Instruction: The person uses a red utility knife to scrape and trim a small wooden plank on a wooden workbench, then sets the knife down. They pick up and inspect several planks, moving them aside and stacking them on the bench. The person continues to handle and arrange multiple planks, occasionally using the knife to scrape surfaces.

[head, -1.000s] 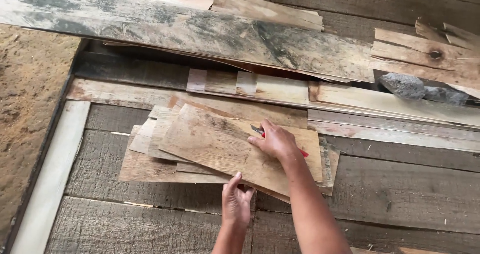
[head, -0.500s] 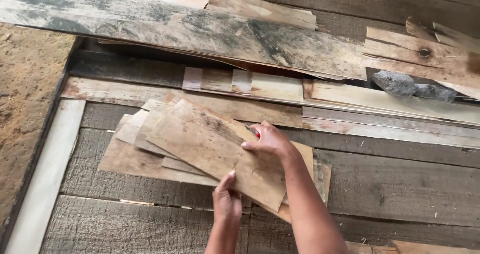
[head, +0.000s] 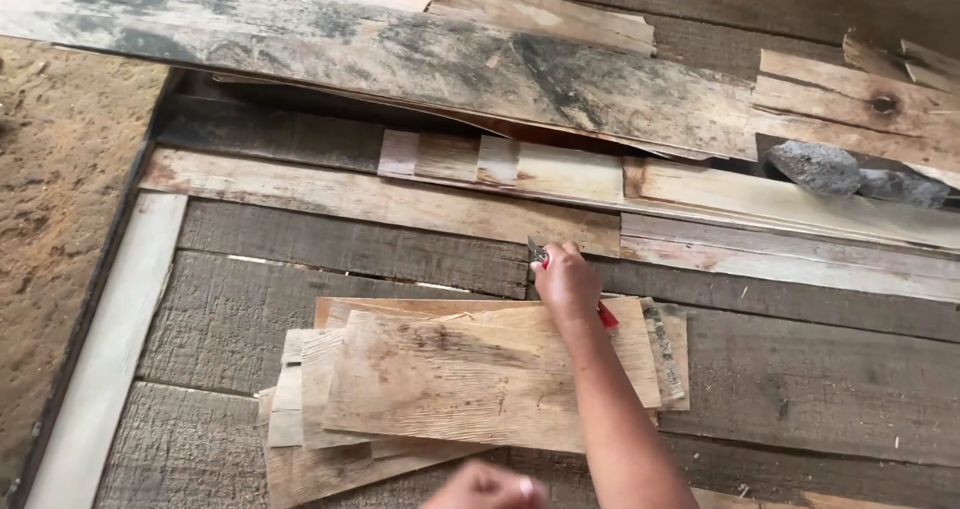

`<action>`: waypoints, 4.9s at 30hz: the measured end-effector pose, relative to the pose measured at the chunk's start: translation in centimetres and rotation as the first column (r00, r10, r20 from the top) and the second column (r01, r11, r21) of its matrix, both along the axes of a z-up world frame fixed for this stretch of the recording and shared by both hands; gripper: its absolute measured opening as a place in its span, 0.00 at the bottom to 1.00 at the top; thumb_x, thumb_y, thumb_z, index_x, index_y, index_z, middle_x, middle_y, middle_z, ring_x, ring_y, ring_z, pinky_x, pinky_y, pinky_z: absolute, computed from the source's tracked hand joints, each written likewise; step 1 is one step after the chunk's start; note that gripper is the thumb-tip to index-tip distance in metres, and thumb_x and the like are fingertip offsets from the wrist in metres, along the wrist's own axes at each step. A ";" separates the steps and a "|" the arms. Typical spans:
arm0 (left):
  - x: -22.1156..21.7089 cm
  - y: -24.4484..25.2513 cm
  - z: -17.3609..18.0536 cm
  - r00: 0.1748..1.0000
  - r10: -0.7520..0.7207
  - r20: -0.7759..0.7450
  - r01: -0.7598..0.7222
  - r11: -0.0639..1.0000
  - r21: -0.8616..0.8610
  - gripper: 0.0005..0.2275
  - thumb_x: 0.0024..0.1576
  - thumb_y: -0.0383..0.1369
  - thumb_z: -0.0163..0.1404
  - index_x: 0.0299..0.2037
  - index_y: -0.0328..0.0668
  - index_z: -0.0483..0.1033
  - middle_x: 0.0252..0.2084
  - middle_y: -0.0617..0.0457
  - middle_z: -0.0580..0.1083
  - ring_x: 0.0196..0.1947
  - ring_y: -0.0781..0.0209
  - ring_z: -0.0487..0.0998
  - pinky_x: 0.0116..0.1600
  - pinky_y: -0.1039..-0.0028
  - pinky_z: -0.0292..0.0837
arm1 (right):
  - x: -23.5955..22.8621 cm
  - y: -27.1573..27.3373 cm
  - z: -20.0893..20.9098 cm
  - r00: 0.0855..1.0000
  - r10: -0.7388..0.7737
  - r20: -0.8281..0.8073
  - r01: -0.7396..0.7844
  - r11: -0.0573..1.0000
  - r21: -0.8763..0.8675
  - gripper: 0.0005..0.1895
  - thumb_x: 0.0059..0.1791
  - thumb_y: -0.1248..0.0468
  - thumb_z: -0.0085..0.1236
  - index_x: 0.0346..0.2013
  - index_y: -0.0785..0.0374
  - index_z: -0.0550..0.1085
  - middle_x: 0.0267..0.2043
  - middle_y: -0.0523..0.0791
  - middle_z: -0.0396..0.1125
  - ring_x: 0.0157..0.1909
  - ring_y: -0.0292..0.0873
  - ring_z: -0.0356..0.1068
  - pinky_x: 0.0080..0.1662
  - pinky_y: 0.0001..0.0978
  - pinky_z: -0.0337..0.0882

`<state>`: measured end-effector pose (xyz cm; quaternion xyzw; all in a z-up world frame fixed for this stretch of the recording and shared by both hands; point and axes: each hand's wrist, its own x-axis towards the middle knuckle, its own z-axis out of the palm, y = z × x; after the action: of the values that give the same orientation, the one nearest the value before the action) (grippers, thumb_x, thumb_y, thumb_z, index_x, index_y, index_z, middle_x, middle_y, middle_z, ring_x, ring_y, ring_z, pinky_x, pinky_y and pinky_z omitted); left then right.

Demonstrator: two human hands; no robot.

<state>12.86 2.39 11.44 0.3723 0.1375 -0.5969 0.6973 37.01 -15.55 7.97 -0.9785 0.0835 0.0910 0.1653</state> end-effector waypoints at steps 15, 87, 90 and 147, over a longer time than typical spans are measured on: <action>21.9 0.6 -5.8 0.579 -0.617 0.532 -0.625 0.084 0.777 0.32 0.63 0.51 0.43 0.77 0.56 0.50 0.80 0.40 0.42 0.77 0.27 0.32 0.70 0.27 0.30 | 0.8 -0.4 0.0 0.983 -0.177 -0.057 0.176 0.984 -0.033 0.11 0.48 0.54 0.58 0.45 0.47 0.77 0.50 0.37 0.67 0.46 0.57 0.77 0.50 0.55 0.77; -8.2 24.3 -9.3 0.513 0.220 0.830 -0.833 -0.108 0.543 0.18 0.52 0.45 0.63 0.48 0.46 0.80 0.40 0.49 0.79 0.42 0.54 0.81 0.45 0.64 0.74 | -31.9 1.9 2.2 0.883 -0.038 -0.467 0.233 0.901 0.366 0.08 0.45 0.57 0.58 0.35 0.55 0.80 0.24 0.44 0.75 0.18 0.40 0.74 0.27 0.28 0.74; -7.4 23.5 -9.7 0.587 0.127 0.800 -0.794 -0.106 0.599 0.21 0.48 0.48 0.65 0.47 0.48 0.79 0.40 0.50 0.79 0.44 0.52 0.81 0.48 0.64 0.74 | -31.7 0.9 1.4 0.876 -0.105 -0.470 0.287 0.897 0.335 0.10 0.45 0.56 0.59 0.37 0.53 0.82 0.25 0.44 0.75 0.21 0.41 0.75 0.30 0.29 0.75; -12.7 28.6 0.4 0.702 0.360 0.615 -0.713 0.347 0.610 0.12 0.51 0.37 0.55 0.44 0.47 0.80 0.35 0.49 0.73 0.40 0.52 0.69 0.43 0.66 0.57 | -30.1 -4.8 -8.1 0.857 0.410 0.312 -0.319 0.898 -0.305 0.35 0.37 0.46 0.70 0.58 0.39 0.70 0.42 0.37 0.58 0.35 0.45 0.75 0.37 0.41 0.80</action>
<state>0.21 30.99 11.82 0.6870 0.3778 -0.1077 0.6113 6.86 -20.34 -0.15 -0.9884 -0.1266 -0.0753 0.0370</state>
